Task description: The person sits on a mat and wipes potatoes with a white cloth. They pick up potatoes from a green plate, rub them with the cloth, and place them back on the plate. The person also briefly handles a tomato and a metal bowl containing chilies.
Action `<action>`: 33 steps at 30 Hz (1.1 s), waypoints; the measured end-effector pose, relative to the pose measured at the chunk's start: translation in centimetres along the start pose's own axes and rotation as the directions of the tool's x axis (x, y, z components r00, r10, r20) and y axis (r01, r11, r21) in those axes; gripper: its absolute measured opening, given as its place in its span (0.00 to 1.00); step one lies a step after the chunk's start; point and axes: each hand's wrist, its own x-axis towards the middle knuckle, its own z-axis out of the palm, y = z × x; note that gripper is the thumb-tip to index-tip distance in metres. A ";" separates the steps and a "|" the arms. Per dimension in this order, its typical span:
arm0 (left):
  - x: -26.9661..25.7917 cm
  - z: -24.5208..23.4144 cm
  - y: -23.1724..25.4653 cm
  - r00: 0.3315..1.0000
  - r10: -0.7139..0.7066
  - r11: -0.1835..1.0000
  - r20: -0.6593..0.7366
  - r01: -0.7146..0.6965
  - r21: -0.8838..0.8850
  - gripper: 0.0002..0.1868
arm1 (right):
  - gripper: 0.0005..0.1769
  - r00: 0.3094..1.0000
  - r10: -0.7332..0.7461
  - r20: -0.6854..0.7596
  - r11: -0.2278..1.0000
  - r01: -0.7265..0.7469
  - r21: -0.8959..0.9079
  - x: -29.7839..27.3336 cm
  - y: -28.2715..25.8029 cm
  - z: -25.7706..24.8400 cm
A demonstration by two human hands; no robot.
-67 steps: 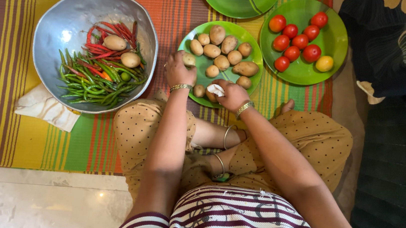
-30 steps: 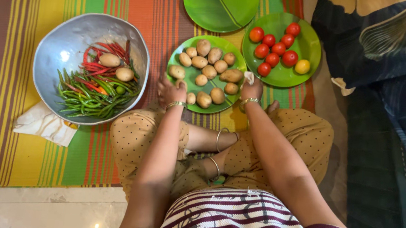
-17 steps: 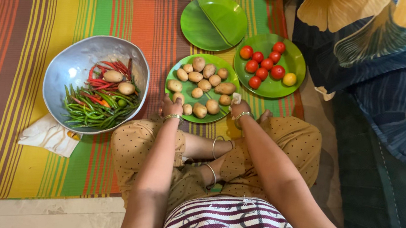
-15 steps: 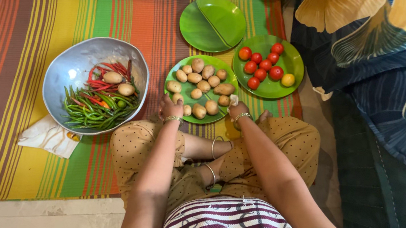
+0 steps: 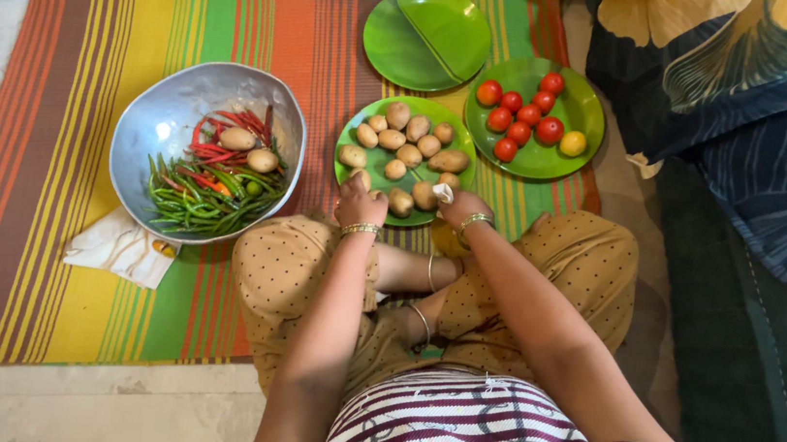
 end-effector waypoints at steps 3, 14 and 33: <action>0.2 0.4 0.2 0.990 -0.061 0.998 0.130 0.065 -0.027 0.37 | 0.22 0.992 -0.117 -0.041 0.989 0.113 -0.095 0.4 -0.2 1.2; 0.8 1.4 0.8 0.999 0.038 0.989 0.019 -0.034 -0.147 0.28 | 0.20 0.830 -0.284 -0.481 0.736 0.510 0.445 3.5 0.4 4.3; 13.7 -9.5 -12.1 0.887 -0.265 0.963 -0.378 0.262 -0.061 0.30 | 0.19 0.748 -0.552 -0.368 0.783 0.617 0.080 -0.1 -3.7 -0.2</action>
